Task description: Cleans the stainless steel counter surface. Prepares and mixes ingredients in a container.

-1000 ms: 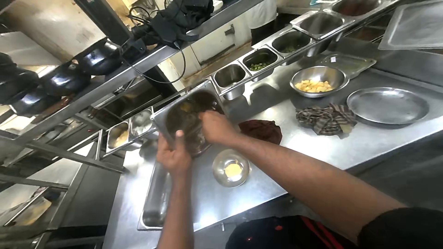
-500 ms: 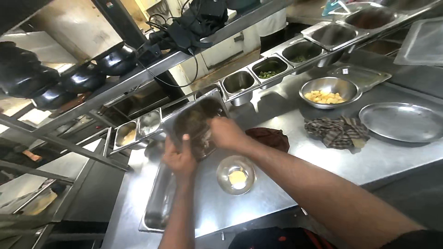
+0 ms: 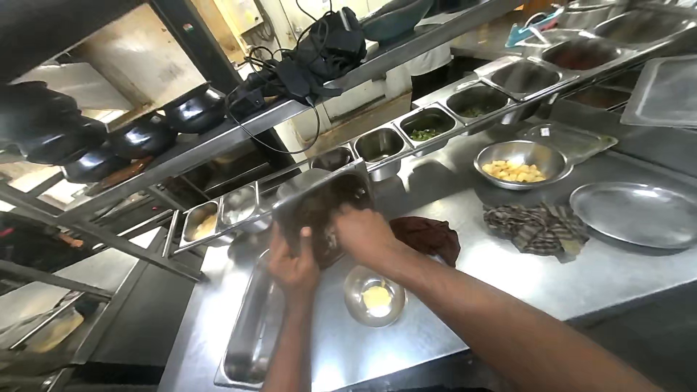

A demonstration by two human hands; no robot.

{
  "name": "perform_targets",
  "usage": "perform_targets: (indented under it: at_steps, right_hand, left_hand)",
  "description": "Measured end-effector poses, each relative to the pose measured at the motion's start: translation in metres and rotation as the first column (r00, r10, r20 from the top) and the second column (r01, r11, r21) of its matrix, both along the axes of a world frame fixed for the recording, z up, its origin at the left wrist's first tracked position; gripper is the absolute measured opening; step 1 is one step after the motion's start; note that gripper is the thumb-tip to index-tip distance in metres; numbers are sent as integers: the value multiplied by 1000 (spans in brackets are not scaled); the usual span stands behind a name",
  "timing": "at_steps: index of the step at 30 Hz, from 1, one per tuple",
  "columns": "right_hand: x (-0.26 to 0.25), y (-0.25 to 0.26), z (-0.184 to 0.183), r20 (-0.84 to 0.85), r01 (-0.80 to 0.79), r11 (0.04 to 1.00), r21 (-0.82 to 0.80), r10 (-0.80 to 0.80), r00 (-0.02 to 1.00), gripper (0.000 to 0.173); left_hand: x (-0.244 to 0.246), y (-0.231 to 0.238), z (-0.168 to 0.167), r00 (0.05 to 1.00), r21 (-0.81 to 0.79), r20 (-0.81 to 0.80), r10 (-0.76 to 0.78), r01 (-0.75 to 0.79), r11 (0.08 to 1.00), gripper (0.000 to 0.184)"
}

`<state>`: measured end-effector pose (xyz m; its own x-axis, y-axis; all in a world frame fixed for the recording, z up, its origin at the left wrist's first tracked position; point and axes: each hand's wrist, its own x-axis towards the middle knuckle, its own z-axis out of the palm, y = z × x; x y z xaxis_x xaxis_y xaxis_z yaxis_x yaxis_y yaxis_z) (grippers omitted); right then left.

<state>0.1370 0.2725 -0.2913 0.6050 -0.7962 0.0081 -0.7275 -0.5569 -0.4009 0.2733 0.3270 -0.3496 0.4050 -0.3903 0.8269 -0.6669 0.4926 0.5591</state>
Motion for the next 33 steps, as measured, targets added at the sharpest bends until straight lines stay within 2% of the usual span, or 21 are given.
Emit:
perform_targets:
  at_steps: [5,12,15,17,20,22,25,28,29,31,33]
  right_hand:
    - [-1,-5,-3,-42,121,988,-100,-125,991,34]
    - [-1,1,-11,-58,-3,999,-36,1,998,35]
    - [-8,-3,-8,-21,69,991,-117,-72,997,35]
    - [-11,-5,-1,-78,110,985,-135,-121,990,33]
    - [-8,0,8,-164,102,993,-55,-110,980,29]
    - [-6,4,11,-156,85,996,22,-81,984,24]
    - [-6,8,7,0,13,989,148,-13,1000,18]
    - [-1,8,4,265,-114,935,337,22,964,20]
    - [2,6,3,364,-146,902,406,-13,931,19]
    - [9,2,-7,577,-239,804,545,-154,802,20]
    - [11,-1,-13,664,-301,702,646,-322,675,31]
  left_hand:
    - [-1,0,1,998,-35,55,10,-8,999,15]
    - [-1,-1,3,998,-41,59,13,-10,999,18]
    - [-2,-1,3,997,-33,53,47,-46,998,20]
    - [-2,0,1,997,-41,69,35,-33,999,19]
    - [-6,-2,2,987,-67,159,-15,26,997,18]
    - [-10,-4,2,982,-95,189,-13,31,995,18]
    - [-15,-5,1,985,-115,169,-30,50,992,22]
    - [-14,-4,-6,994,-92,81,-72,79,993,22]
    - [-15,-4,-8,997,-74,19,-68,70,995,23]
    - [-18,-2,-13,988,-11,-152,-29,28,1000,22]
    - [-18,1,-14,934,103,-356,1,38,994,24]
